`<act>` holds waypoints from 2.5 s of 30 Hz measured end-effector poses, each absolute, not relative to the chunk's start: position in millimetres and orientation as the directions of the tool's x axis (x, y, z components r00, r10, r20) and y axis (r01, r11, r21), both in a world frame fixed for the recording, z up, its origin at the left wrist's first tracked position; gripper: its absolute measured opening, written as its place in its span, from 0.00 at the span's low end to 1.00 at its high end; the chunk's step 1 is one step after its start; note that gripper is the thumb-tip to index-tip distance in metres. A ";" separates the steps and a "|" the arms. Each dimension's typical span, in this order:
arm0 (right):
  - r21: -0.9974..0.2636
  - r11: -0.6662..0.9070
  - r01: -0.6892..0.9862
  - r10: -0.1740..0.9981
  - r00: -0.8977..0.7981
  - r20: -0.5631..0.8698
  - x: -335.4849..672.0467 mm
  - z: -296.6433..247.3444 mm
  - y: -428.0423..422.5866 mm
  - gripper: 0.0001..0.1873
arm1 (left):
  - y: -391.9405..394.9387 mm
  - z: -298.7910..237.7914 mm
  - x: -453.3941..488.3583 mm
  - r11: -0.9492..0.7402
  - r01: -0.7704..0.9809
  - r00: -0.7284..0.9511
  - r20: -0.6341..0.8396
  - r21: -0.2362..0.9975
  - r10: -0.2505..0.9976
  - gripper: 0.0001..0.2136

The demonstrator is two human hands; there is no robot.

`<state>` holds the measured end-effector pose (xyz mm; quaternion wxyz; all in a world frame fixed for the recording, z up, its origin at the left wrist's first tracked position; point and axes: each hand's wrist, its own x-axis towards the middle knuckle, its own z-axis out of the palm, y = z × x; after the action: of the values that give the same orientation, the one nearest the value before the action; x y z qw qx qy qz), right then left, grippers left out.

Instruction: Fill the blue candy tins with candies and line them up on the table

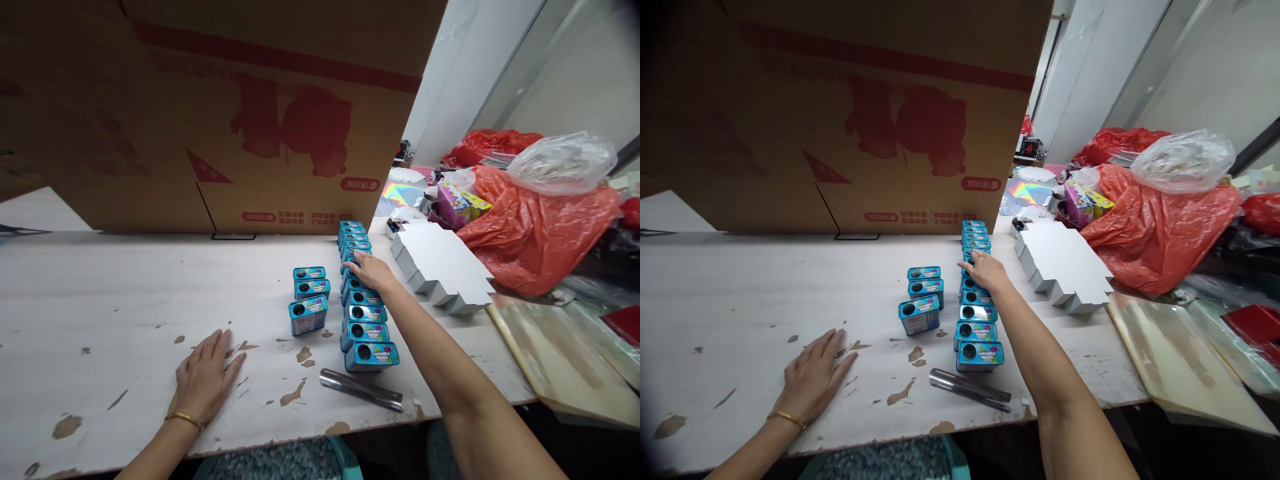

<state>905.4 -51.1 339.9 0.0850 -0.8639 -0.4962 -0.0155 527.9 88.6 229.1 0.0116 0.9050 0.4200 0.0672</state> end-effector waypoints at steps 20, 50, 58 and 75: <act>-0.038 -0.413 0.910 0.911 0.412 -0.026 950.0 348.6 22.3 0.22 | 88.1 226.9 527.7 -0.638 0.764 0.630 0.104 0.091 0.770 0.25; -0.075 0.029 0.997 0.989 -0.039 -0.141 825.4 337.4 2.5 0.58 | 85.5 229.8 524.2 -0.646 0.751 0.634 0.125 0.138 0.763 0.25; 0.068 -0.221 0.973 0.955 0.229 -0.187 908.3 345.6 61.8 0.56 | 88.8 224.1 523.0 -0.651 0.749 0.637 0.136 0.124 0.759 0.25; -0.140 -0.249 0.958 0.793 0.285 0.538 811.0 407.7 -94.7 0.20 | 86.2 224.3 522.2 -0.648 0.737 0.629 0.159 0.191 0.761 0.24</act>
<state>811.0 -94.7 407.7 0.2259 -0.7690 -0.5694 -0.1825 522.2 86.2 224.3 0.0539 0.9008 0.4158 0.1132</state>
